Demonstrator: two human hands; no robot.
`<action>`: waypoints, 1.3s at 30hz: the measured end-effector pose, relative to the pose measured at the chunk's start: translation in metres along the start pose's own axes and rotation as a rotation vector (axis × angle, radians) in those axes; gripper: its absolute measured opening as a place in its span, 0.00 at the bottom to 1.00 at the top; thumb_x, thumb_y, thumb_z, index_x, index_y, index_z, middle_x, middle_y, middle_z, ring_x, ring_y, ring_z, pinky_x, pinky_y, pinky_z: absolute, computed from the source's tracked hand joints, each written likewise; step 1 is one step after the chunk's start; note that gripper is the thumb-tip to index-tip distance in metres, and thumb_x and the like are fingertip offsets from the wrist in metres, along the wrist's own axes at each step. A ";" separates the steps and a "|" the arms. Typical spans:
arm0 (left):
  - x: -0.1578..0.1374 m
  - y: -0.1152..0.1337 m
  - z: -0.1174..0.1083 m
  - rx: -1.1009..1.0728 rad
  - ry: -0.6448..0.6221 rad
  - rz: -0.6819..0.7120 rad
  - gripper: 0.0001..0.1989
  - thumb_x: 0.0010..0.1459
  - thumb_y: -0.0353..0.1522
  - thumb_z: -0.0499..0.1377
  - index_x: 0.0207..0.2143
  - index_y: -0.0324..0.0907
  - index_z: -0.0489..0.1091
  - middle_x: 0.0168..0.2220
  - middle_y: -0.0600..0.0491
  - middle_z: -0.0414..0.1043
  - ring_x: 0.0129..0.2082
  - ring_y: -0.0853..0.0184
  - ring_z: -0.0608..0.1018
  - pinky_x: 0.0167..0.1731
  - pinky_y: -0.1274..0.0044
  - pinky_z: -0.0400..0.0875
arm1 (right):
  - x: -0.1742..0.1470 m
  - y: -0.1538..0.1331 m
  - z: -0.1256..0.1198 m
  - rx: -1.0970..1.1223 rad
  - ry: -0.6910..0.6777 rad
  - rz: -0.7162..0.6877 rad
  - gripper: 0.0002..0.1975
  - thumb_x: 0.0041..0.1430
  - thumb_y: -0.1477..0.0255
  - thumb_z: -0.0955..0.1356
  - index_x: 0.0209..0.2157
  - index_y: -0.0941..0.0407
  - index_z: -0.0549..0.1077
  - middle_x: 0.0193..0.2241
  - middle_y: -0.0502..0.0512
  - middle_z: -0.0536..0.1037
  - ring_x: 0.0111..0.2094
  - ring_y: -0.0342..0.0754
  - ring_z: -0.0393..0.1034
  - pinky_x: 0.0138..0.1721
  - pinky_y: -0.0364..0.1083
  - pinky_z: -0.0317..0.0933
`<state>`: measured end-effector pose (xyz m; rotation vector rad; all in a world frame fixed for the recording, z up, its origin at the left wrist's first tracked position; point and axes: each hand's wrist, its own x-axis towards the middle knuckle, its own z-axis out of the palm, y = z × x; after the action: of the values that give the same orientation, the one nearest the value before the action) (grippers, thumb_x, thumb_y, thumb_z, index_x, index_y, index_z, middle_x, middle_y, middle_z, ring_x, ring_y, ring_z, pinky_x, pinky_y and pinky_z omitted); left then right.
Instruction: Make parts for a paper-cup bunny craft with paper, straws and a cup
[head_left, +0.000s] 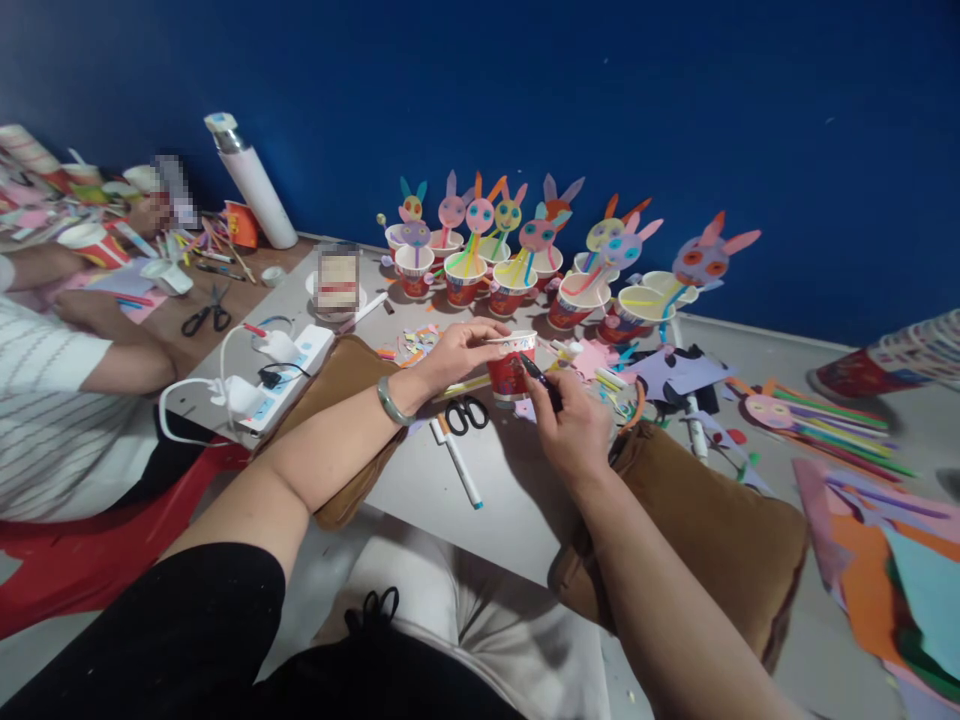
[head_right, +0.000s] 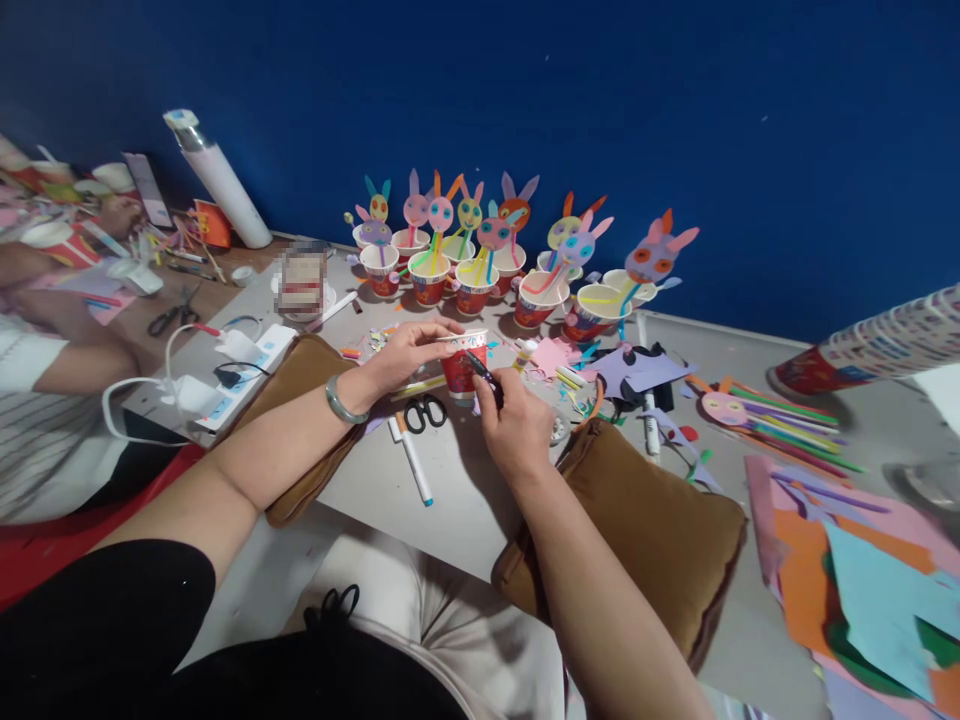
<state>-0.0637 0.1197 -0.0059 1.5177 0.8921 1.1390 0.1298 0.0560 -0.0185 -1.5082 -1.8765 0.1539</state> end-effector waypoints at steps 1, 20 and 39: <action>0.000 0.000 0.000 0.014 0.004 0.014 0.10 0.51 0.37 0.65 0.29 0.38 0.75 0.43 0.48 0.73 0.43 0.67 0.74 0.48 0.73 0.66 | 0.000 0.000 0.000 0.002 0.007 -0.004 0.21 0.65 0.54 0.60 0.35 0.56 0.72 0.24 0.55 0.76 0.24 0.47 0.66 0.28 0.44 0.51; -0.007 0.014 0.007 0.210 0.015 0.088 0.11 0.54 0.38 0.59 0.29 0.38 0.70 0.29 0.54 0.71 0.32 0.71 0.71 0.35 0.78 0.64 | -0.001 -0.001 0.002 -0.022 -0.067 0.021 0.22 0.64 0.53 0.59 0.36 0.56 0.72 0.23 0.55 0.75 0.23 0.48 0.65 0.27 0.44 0.50; -0.007 0.007 0.007 0.208 0.029 0.135 0.08 0.56 0.35 0.60 0.32 0.38 0.73 0.32 0.52 0.76 0.33 0.70 0.74 0.36 0.77 0.66 | -0.001 0.000 0.004 -0.006 -0.070 0.017 0.23 0.64 0.52 0.59 0.36 0.56 0.72 0.23 0.56 0.75 0.23 0.48 0.66 0.26 0.44 0.51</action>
<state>-0.0586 0.1095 -0.0009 1.7566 0.9642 1.1965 0.1274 0.0565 -0.0221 -1.5415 -1.9205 0.2110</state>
